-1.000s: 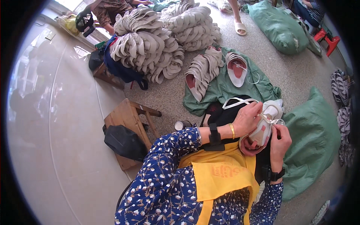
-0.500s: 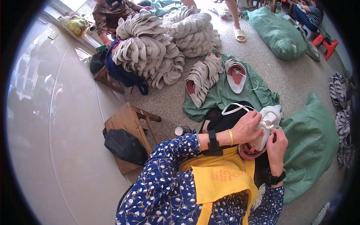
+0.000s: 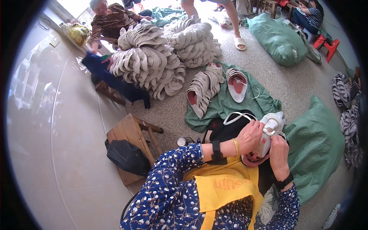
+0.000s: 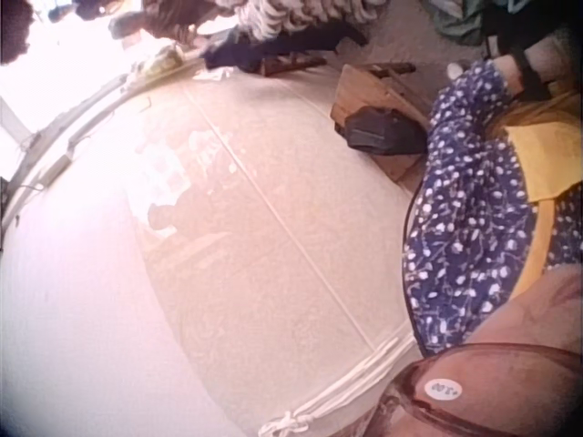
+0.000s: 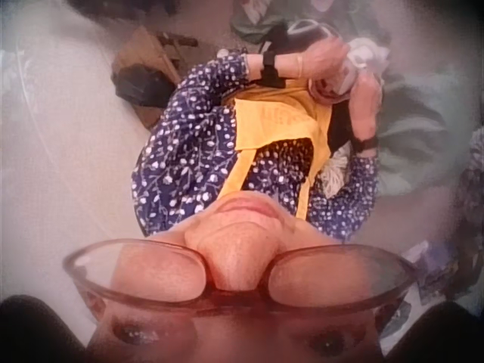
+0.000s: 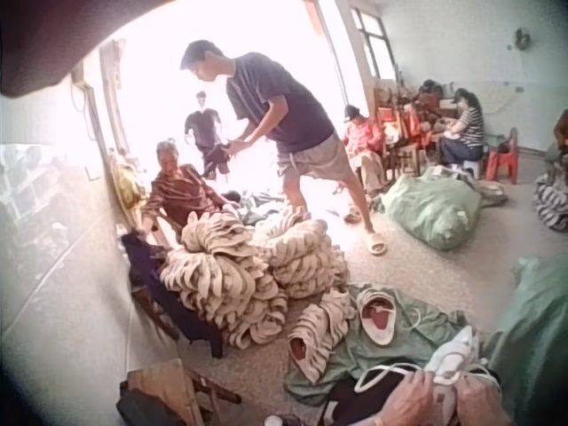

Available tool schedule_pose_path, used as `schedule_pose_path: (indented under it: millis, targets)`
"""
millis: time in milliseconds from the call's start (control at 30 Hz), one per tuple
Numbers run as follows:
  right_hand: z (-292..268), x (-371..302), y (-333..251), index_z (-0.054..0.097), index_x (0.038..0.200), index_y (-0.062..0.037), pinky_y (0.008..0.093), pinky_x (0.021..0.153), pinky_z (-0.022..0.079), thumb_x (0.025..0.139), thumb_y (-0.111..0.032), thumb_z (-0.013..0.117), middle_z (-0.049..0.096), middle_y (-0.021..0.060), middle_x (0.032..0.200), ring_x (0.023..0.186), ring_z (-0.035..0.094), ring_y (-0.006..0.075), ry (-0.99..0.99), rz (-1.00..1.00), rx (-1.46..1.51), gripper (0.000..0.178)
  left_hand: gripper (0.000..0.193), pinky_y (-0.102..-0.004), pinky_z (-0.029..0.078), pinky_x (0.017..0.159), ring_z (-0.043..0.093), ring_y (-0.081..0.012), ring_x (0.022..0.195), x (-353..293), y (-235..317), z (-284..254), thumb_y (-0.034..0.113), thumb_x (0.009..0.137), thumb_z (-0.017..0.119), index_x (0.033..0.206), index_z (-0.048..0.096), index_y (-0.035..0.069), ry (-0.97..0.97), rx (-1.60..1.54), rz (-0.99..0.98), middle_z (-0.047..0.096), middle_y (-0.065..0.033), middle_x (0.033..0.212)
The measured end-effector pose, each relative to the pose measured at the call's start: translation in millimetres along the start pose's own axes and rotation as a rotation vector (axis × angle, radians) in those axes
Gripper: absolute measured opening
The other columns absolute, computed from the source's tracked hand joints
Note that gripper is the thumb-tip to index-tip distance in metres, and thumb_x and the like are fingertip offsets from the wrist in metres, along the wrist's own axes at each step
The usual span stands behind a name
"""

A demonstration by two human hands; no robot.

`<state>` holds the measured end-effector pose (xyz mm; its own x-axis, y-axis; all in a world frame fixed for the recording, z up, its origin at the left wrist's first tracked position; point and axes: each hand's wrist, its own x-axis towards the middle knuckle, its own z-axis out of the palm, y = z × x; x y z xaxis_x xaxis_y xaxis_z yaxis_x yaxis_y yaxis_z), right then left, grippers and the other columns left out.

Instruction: The person sits on the floor and threads a white shoelace through the eyelets of a white sneaker. They pull the laces tight and adjust the fit, working on the shoe held in their lap.

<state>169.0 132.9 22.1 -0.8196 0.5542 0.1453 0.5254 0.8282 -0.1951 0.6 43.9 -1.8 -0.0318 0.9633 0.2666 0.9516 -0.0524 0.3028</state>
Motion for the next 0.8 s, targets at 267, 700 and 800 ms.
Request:
schedule_pose_path:
  millis: [267,700,800]
  targets:
    - [-9,9,-11,0.06,0.092,0.0008,0.0431,0.077,0.052,0.085,-0.001,0.06,0.055,0.0137,0.093,0.09,0.06,0.033,0.197,-0.148,-0.038,0.007,0.023,-0.0414,0.045,0.088,0.054,-0.0317,0.099,-5,-2,-2,0.022,0.087,0.066,0.086,0.067,-0.001,0.034,0.0,-0.011,0.055,-0.0164,0.101]
    - [12,18,-36,0.062,0.099,0.0019,0.0488,0.076,0.051,0.095,-0.003,0.062,0.063,0.0201,0.095,0.088,0.064,0.0418,0.134,0.059,0.418,0.007,0.022,-0.0416,0.045,0.086,0.053,-0.0341,0.097,-5,-4,-3,0.013,0.078,0.066,0.092,0.063,-0.003,-0.056,0.028,0.026,0.054,-0.0174,0.099]
    - [16,20,-37,0.063,0.097,0.0018,0.048,0.076,0.051,0.092,-0.003,0.065,0.064,0.0195,0.094,0.088,0.064,0.0408,0.138,0.093,0.4,0.007,0.02,-0.0408,0.045,0.086,0.053,-0.0332,0.098,-5,-5,3,0.015,0.077,0.067,0.088,0.065,-0.002,0.0,0.026,0.026,0.053,-0.0165,0.099]
